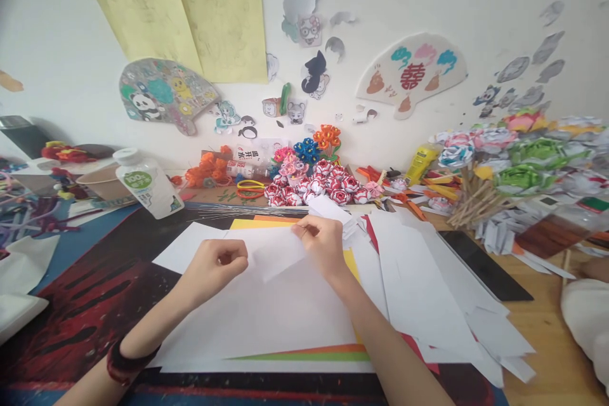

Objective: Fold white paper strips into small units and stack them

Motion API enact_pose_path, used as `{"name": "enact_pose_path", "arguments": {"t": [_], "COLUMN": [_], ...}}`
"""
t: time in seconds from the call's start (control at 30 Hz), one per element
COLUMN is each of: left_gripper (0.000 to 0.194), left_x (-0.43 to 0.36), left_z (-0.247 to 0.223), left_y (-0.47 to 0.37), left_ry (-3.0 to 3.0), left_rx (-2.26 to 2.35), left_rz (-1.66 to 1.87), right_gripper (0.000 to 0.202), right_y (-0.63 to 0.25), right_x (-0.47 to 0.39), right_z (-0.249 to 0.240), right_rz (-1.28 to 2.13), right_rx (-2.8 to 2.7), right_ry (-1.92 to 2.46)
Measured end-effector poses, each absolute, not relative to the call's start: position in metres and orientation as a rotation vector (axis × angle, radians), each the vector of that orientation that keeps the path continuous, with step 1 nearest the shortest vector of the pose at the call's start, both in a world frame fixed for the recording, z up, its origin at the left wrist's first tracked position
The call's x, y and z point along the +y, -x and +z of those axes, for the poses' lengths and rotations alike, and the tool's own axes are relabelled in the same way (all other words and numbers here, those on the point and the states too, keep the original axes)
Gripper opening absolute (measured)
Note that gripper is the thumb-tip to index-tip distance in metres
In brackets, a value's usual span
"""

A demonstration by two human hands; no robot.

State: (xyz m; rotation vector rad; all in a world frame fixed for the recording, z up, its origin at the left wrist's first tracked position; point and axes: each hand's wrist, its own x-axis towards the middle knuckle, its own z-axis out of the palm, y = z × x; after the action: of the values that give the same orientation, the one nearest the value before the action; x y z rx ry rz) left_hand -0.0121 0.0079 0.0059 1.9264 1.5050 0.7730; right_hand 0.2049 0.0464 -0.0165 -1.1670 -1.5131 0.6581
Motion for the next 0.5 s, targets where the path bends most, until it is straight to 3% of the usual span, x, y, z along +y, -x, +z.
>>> {"name": "enact_pose_path", "arguments": {"t": [0.2,0.5], "left_gripper": [0.019,0.027], "left_x": [0.012,0.014], "left_z": [0.004,-0.004], "left_y": [0.015,0.013], "left_ry": [-1.942,-2.043], "left_rx": [1.476,1.468], "left_rz": [0.963,0.833], "right_gripper": [0.021,0.022], "right_y": [-0.207,-0.196], "right_x": [0.05,0.048], "right_z": [-0.015,-0.023], "right_rz": [0.747,1.004], "right_rx": [-1.423,-1.693], "right_ry": [1.158,1.069]}}
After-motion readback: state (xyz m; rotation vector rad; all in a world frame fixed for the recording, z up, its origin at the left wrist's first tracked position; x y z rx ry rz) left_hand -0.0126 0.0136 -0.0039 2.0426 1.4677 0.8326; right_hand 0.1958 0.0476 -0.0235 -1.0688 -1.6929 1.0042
